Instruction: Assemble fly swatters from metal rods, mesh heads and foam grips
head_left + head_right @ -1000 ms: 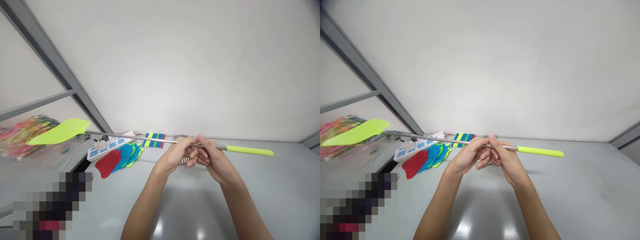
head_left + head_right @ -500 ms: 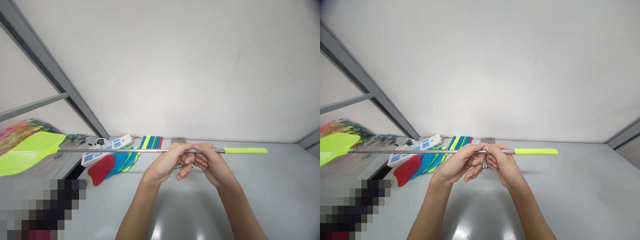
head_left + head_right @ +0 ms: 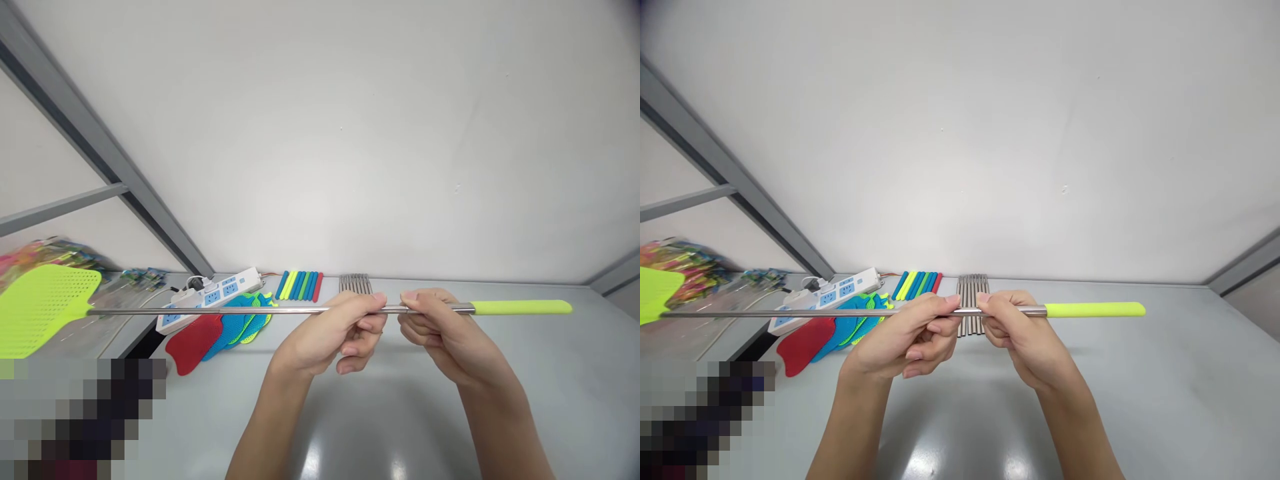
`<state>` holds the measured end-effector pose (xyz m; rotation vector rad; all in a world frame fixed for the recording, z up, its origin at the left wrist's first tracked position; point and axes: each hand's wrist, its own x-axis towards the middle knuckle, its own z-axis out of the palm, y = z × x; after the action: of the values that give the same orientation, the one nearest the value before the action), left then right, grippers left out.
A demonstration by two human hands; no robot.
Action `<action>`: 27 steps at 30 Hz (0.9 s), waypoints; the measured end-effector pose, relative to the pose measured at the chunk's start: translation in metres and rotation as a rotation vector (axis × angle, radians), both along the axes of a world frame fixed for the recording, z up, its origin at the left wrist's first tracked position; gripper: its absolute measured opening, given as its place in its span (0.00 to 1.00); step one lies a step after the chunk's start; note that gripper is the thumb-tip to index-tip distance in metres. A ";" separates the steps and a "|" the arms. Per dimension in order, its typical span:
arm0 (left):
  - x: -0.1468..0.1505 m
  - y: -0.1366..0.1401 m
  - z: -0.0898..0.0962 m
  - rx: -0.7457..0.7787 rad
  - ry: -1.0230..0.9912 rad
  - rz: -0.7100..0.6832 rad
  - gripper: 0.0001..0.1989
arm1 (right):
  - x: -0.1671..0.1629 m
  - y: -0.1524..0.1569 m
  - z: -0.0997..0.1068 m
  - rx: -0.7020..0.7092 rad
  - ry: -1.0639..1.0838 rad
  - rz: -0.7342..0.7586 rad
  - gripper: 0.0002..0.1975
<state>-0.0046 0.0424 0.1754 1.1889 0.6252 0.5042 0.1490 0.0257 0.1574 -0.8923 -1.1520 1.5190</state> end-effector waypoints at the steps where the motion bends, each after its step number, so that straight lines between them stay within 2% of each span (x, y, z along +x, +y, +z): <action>1: 0.000 0.000 0.000 0.002 0.004 0.003 0.19 | 0.001 0.000 -0.001 0.003 -0.006 -0.002 0.23; 27: -0.014 0.015 -0.007 -0.009 0.027 0.047 0.19 | 0.010 0.009 -0.007 -0.026 0.011 -0.075 0.24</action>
<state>-0.0182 0.0570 0.1688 1.1762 0.6791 0.5258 0.1593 0.0349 0.1504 -0.9337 -1.0812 1.4796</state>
